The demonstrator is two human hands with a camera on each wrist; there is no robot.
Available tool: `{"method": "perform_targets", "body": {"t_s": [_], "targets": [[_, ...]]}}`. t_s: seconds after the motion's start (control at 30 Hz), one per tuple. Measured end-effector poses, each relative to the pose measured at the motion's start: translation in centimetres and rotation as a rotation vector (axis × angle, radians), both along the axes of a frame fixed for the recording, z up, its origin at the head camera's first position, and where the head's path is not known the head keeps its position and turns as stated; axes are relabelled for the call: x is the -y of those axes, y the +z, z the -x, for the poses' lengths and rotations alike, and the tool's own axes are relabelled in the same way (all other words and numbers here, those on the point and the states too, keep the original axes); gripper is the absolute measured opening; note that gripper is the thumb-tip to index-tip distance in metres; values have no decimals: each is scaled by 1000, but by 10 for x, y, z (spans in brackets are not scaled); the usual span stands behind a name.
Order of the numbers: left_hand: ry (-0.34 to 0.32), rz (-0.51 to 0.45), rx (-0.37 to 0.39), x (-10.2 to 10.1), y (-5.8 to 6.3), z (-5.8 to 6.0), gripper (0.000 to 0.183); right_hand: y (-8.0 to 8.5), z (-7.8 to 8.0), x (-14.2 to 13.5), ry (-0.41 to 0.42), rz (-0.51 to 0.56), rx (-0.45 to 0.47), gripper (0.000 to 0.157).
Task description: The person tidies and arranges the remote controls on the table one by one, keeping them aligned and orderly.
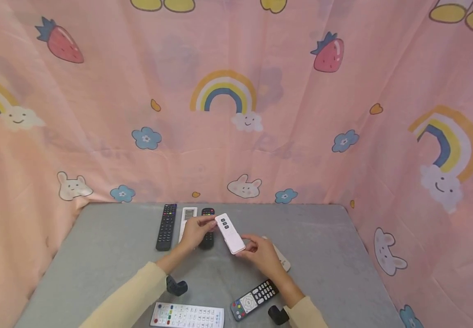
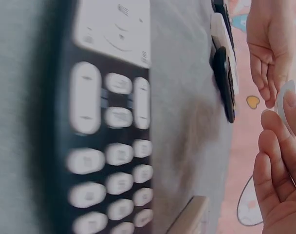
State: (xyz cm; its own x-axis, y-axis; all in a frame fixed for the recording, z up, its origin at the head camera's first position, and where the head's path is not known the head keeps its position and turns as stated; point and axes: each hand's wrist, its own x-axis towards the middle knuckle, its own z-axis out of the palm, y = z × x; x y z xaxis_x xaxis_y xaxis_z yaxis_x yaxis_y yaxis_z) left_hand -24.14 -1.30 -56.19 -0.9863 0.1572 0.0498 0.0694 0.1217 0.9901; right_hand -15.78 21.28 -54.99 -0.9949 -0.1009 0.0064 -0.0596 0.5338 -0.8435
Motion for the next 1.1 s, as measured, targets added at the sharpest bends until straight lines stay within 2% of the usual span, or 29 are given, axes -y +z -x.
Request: {"method": "perform_targets", "body": {"t_s": [0.13,0.23,0.4,0.6,0.93,1.1], "targets": [[-44,42,-4,2,5,13,27,2,9,4,-22,-9,-18,51],[-70,108,-14,4,6,22,25,2,14,7,-31,-34,-34,50],[-55,209,-22,4,3,33,23,-3,20,15,-50,-64,-45,49],[-40,259,-3,3,-3,43,25,-6,27,28,-96,-115,-78,49],[-55,396,-79,0,-4,50,24,-13,31,39,-101,-232,-90,48],[-43,409,-48,-3,-6,51,23,-16,31,44,-104,-280,-103,48]]}}
